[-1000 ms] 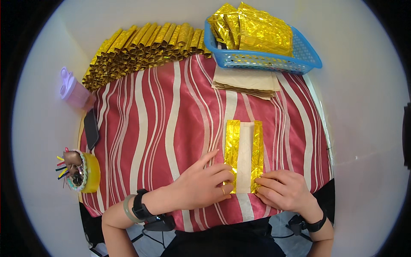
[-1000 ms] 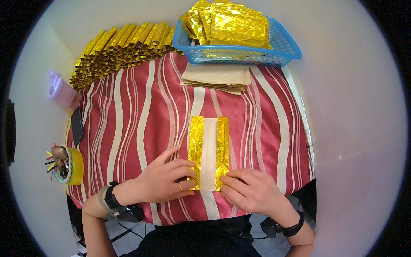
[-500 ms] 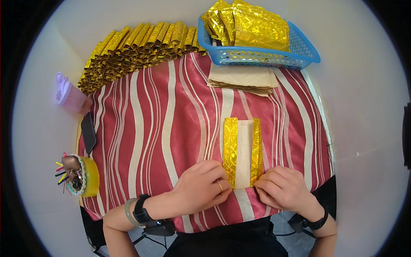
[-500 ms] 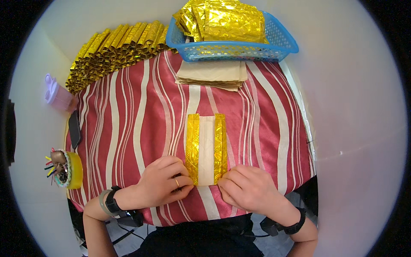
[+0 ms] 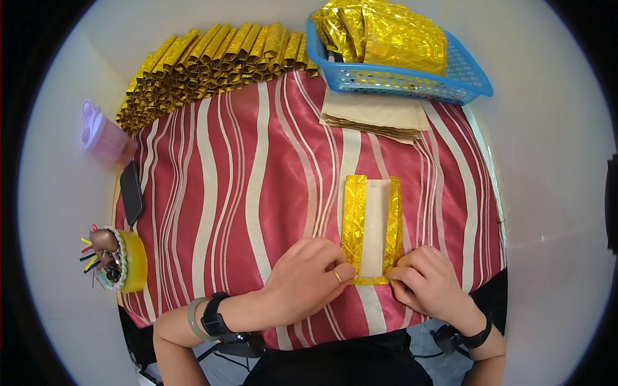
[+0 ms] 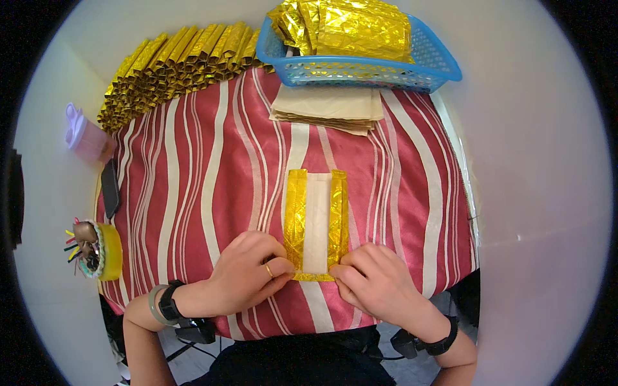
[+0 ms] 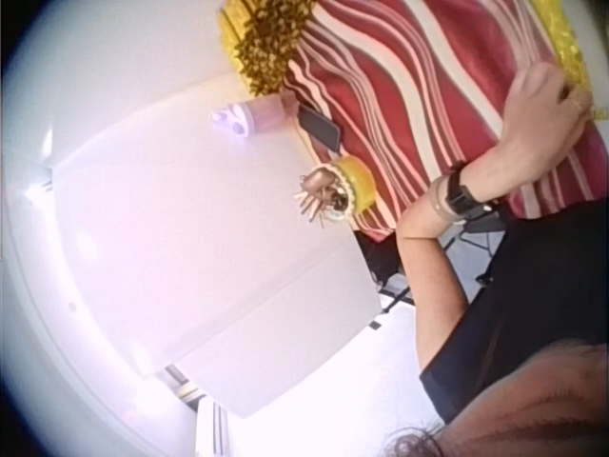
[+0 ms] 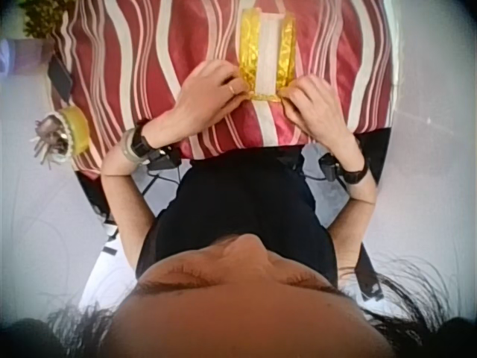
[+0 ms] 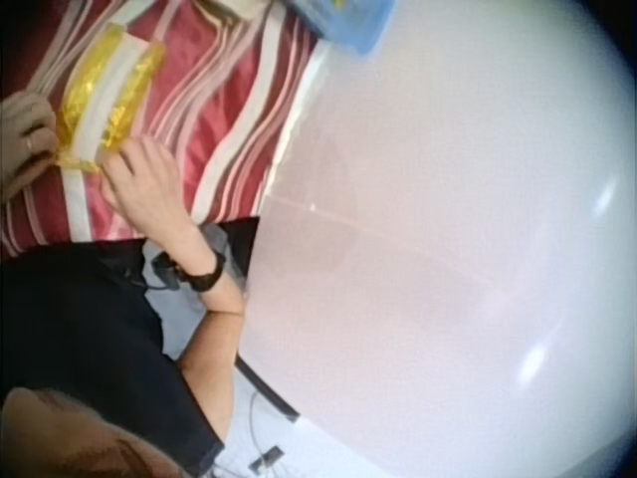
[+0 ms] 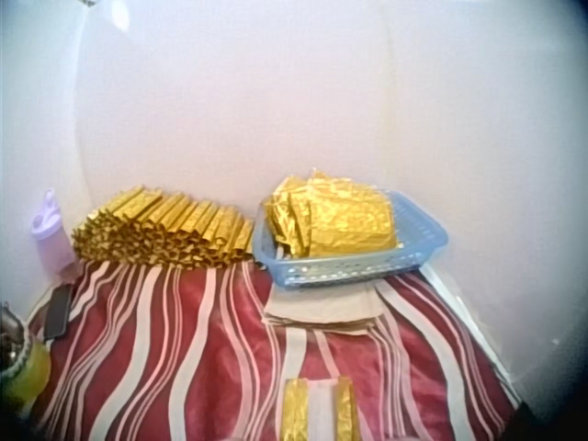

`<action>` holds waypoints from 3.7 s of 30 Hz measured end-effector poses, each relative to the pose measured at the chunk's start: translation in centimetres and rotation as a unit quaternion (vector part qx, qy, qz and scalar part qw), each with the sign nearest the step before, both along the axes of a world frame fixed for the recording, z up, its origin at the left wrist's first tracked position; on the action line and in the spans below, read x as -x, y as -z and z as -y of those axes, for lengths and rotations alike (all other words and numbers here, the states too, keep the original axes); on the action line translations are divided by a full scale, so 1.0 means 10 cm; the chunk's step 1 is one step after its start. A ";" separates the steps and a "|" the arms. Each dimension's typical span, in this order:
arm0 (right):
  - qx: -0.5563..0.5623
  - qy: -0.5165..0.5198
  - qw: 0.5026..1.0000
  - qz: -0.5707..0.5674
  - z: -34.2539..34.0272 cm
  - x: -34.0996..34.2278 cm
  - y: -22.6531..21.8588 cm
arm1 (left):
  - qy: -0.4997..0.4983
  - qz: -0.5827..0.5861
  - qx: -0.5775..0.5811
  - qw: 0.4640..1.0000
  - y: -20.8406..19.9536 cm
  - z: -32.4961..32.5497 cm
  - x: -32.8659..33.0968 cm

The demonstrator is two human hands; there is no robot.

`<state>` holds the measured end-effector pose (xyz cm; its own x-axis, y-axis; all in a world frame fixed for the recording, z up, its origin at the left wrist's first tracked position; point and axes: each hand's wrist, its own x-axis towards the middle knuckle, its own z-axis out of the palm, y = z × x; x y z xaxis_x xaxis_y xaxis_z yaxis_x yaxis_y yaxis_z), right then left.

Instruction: Folding gold-colored paper strips into packets or smaller rectangles.

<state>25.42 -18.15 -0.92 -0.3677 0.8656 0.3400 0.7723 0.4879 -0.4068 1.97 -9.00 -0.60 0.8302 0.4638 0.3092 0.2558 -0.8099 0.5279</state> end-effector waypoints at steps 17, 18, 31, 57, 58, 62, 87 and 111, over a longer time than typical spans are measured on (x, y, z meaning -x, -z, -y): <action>0.027 -0.094 0.992 0.075 0.01 -0.05 -0.14 | -0.042 -0.098 -0.285 0.953 -0.03 -0.20 0.07; 0.049 -0.105 0.991 0.062 -0.02 -0.01 -0.14 | -0.042 -0.097 -0.289 0.951 -0.04 -0.22 0.05; 0.123 -0.105 0.985 -0.053 -0.14 0.10 -0.19 | -0.100 -0.122 -0.162 0.974 -0.03 -0.16 -0.07; 0.106 0.074 0.984 0.124 -0.33 0.23 -0.02 | -0.084 -0.211 -0.145 0.963 -0.01 -0.12 -0.09; 0.107 0.086 0.981 0.137 -0.31 0.19 -0.04 | -0.084 -0.210 -0.144 0.963 -0.01 -0.12 -0.09; 0.124 0.120 0.976 0.131 -0.21 -0.03 -0.05 | -0.086 -0.221 -0.140 0.961 -0.01 -0.11 -0.10; 0.088 0.133 0.980 0.119 -0.14 -0.18 -0.04 | -0.107 -0.228 -0.124 0.960 -0.05 -0.17 -0.09; -0.063 0.028 0.993 0.091 0.03 -0.26 -0.13 | -0.024 -0.011 0.005 1.000 -0.04 -0.60 -0.34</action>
